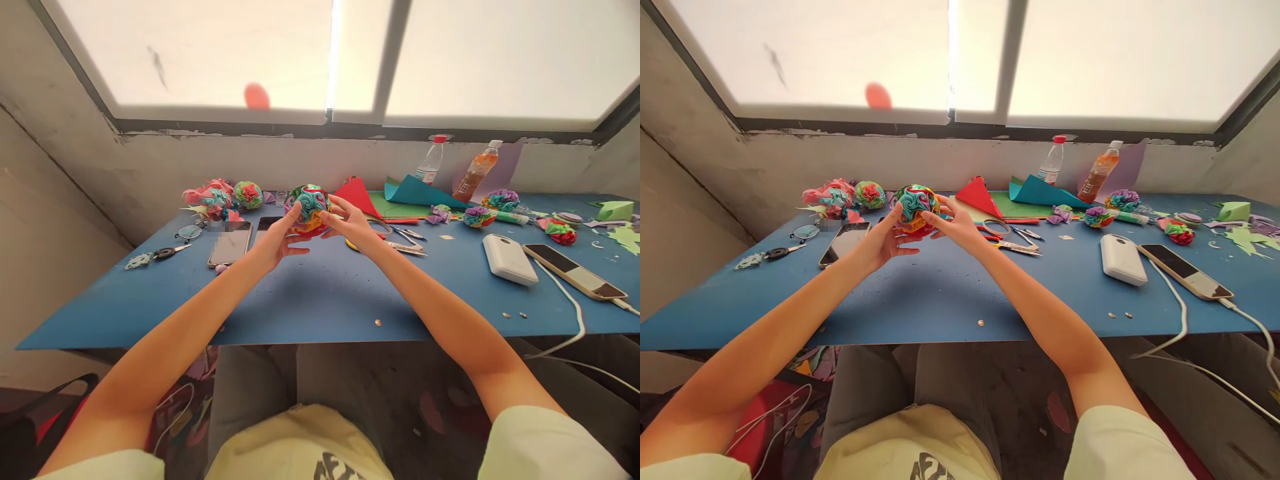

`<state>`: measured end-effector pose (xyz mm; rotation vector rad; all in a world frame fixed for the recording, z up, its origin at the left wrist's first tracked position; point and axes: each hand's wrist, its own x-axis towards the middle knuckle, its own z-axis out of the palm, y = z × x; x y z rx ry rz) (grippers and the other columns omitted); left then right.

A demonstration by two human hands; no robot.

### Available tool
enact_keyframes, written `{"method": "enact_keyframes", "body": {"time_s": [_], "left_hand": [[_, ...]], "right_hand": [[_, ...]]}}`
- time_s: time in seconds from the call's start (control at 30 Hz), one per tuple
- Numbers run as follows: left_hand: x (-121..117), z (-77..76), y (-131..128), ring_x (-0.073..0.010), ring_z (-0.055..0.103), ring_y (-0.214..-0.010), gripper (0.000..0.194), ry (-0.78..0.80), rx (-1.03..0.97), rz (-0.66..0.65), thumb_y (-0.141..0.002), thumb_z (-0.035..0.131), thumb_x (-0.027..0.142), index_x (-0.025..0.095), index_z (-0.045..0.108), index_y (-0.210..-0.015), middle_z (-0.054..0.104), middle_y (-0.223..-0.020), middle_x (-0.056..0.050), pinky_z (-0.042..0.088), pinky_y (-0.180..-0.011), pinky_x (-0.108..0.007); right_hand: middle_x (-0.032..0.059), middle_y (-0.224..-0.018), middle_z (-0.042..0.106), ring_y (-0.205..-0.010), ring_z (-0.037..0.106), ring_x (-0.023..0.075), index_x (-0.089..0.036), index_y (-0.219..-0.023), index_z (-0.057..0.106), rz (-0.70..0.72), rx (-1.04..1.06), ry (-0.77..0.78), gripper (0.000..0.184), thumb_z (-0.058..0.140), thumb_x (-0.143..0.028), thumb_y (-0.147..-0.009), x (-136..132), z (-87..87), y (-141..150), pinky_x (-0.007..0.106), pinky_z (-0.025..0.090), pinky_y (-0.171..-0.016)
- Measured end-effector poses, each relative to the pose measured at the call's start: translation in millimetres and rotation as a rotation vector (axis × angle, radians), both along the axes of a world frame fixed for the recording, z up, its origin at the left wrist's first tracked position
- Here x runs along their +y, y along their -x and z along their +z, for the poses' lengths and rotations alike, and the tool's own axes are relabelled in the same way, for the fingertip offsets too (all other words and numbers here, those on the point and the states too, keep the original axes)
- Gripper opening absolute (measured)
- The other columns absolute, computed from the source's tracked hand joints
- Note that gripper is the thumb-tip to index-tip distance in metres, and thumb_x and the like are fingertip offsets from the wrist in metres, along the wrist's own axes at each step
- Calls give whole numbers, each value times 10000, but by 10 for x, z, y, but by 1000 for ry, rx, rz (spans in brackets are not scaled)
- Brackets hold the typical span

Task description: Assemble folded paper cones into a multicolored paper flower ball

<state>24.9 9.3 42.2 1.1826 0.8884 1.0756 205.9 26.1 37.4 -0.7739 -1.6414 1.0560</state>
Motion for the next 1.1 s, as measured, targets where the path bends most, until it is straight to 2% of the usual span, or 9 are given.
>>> {"method": "enact_keyframes", "body": {"time_s": [0.13,0.27,0.4,0.57,0.67,0.73,0.93,1.1], "left_hand": [[-6,25,1,-273,613,-1025,516,-46,-117,-58,-738,615,608,223,621,-1082,630,-1145,-87,551,-793,-418],[55,-7,13,-231,640,-961,467,-93,-147,-9,-729,679,524,169,622,-1028,640,-1103,-103,544,-828,-394],[87,-38,36,-206,649,-920,491,-142,-90,45,-689,734,478,147,604,-1028,651,-1040,-108,540,-831,-377],[34,-31,20,-219,632,-958,553,-246,43,182,-627,782,449,144,589,-1045,654,-1029,-100,536,-824,-359],[13,-13,7,-219,622,-963,567,-316,102,223,-600,795,443,154,595,-1045,646,-1063,-94,533,-811,-348],[23,1,18,-219,622,-963,577,-312,91,236,-597,793,450,155,593,-1051,649,-1059,-93,532,-808,-342],[120,28,118,-219,629,-968,565,-262,44,205,-584,786,489,171,615,-1019,671,-999,-80,529,-794,-325],[167,33,158,-155,646,-821,551,-243,20,152,-583,764,549,176,643,-970,667,-933,-49,522,-777,-297]], "right_hand": [[49,-1089,633,-938,637,193,-241,-1219,506,42,-10,14,642,723,-503,-675,1,-12,3,299,617,-654],[41,-1089,634,-941,643,190,-270,-1234,470,63,20,82,609,673,-532,-723,-19,3,-5,306,617,-654],[68,-1233,571,-994,636,222,-301,-1256,441,157,31,209,585,503,-653,-792,-38,25,-34,373,620,-659],[66,-1346,499,-1127,573,263,-319,-1278,429,217,6,344,625,434,-709,-789,-58,70,-73,429,610,-706],[63,-1281,552,-1103,589,258,-309,-1239,456,248,-6,326,577,512,-659,-783,-44,83,-82,433,604,-720],[67,-1191,604,-1030,628,240,-275,-1185,495,219,-4,290,544,572,-619,-770,-18,73,-85,418,602,-729],[55,-916,688,-760,679,159,-193,-962,604,131,34,267,544,583,-677,-714,93,4,-100,301,602,-674],[31,-780,688,-657,671,125,-181,-856,607,53,100,293,538,626,-683,-664,130,1,-118,238,591,-605]]}}
